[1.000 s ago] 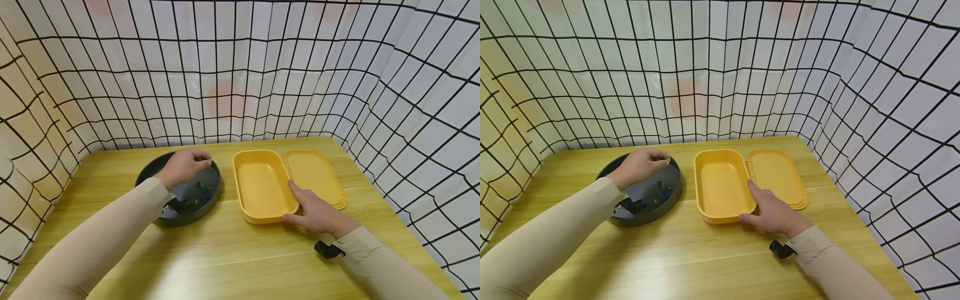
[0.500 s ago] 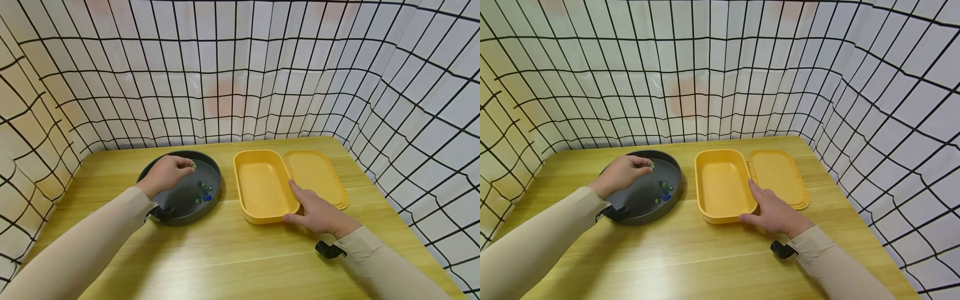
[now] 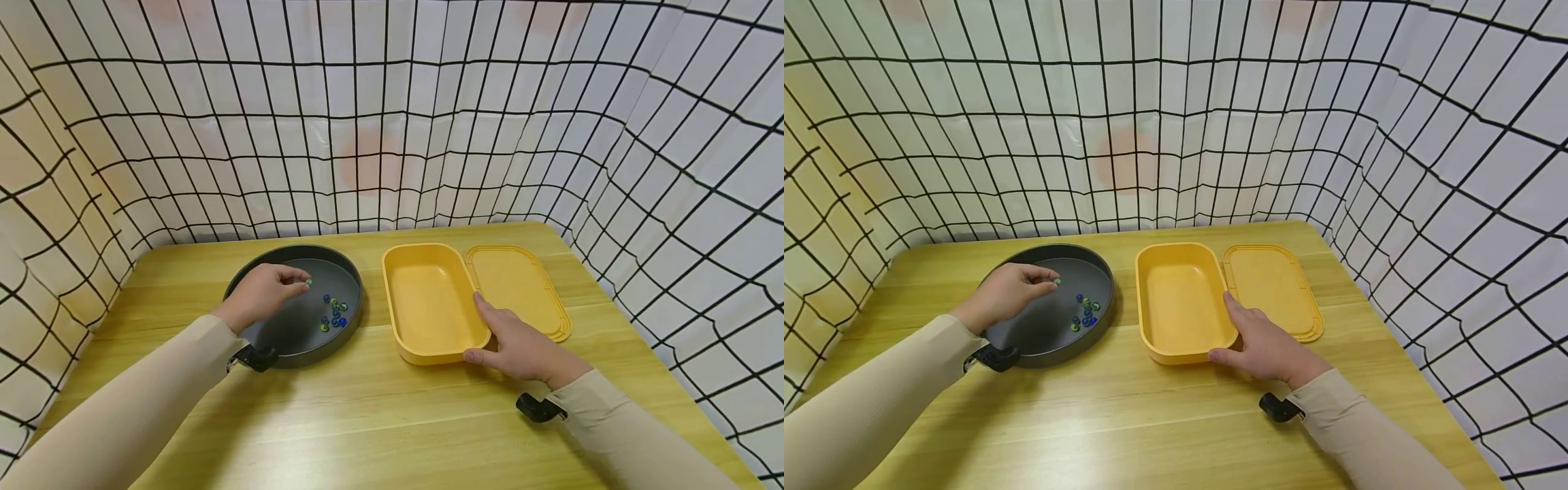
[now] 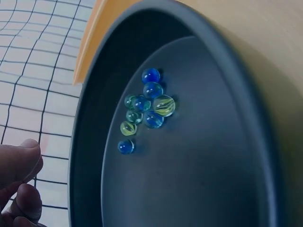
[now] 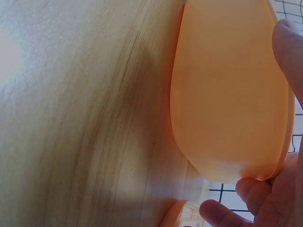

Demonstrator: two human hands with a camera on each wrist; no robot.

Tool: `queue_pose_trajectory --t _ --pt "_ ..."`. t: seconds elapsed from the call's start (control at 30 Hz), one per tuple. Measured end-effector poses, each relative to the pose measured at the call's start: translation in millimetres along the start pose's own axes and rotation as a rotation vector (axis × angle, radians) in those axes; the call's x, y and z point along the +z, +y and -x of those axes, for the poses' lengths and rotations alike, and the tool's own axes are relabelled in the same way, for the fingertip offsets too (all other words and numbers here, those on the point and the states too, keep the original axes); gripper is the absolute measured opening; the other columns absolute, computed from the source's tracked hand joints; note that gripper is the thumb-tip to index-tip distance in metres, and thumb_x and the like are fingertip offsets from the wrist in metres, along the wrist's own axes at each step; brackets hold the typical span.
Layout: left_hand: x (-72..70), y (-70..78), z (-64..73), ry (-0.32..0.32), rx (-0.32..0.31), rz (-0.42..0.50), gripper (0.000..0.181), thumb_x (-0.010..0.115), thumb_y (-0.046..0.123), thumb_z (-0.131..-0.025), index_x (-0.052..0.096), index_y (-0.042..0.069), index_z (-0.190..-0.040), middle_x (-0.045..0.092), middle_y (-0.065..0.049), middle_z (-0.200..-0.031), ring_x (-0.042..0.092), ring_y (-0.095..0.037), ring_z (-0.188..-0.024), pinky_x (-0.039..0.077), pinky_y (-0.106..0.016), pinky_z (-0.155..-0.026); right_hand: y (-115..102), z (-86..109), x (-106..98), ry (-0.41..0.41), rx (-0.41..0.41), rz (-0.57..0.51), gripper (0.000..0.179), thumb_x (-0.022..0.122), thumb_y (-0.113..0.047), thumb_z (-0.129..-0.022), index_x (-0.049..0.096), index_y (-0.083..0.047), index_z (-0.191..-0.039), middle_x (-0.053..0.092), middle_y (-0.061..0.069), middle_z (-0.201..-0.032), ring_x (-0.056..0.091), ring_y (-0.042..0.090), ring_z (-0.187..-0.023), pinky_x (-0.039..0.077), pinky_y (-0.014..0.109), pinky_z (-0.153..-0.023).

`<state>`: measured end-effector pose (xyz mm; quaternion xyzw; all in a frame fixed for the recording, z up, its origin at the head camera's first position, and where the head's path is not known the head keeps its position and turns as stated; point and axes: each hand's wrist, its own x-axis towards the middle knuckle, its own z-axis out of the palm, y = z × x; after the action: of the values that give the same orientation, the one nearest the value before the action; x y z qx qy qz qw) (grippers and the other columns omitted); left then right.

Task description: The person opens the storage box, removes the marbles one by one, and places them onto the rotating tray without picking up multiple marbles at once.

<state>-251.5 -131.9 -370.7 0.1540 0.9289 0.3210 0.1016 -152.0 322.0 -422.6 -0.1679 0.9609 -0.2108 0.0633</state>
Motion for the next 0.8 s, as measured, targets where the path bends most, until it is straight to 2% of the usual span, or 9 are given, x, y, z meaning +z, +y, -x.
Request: queue_pose_trajectory --t 0.2,0.43,0.63,0.8 --pt "1.3 -2.8 0.4 -0.003 0.001 0.017 0.037 0.065 0.030 -0.106 0.071 0.012 -0.138 0.072 -0.010 -0.127 0.065 -0.025 -0.106 0.055 -0.044 -0.090 0.3 0.4 0.1 0.000 -0.003 0.000 0.116 0.068 -0.066 -0.094 0.008 -0.001 -0.168 0.022 0.022 -0.173 0.039 0.044 -0.149 0.037 0.061 -0.120" --pt "-1.0 -5.3 3.5 0.006 0.011 0.005 0.040 0.065 0.032 -0.106 0.069 0.014 -0.141 0.071 -0.010 -0.130 0.063 -0.026 -0.108 0.054 -0.043 -0.090 -0.9 0.4 1.3 0.006 -0.016 -0.004 0.116 0.069 -0.065 -0.094 0.009 0.000 -0.168 0.025 0.024 -0.172 0.042 0.045 -0.147 0.039 0.061 -0.119" --pt "-5.5 -9.5 7.6 0.043 0.022 0.001 0.039 0.065 0.033 -0.106 0.070 0.016 -0.141 0.068 -0.012 -0.140 0.063 -0.031 -0.124 0.054 -0.050 -0.099 -1.8 0.1 -0.1 0.010 -0.025 -0.002 0.114 0.069 -0.063 -0.095 0.010 0.003 -0.168 0.025 0.025 -0.172 0.042 0.046 -0.147 0.038 0.063 -0.119" --pt "-13.1 -12.1 12.8 0.065 0.019 0.001 0.042 0.064 0.034 -0.106 0.068 0.012 -0.142 0.067 -0.016 -0.141 0.064 -0.033 -0.117 0.053 -0.047 -0.094 -1.6 -0.4 -3.7 0.009 -0.044 -0.010 0.114 0.070 -0.059 -0.096 0.006 0.004 -0.167 0.022 0.027 -0.172 0.039 0.048 -0.149 0.036 0.064 -0.120"
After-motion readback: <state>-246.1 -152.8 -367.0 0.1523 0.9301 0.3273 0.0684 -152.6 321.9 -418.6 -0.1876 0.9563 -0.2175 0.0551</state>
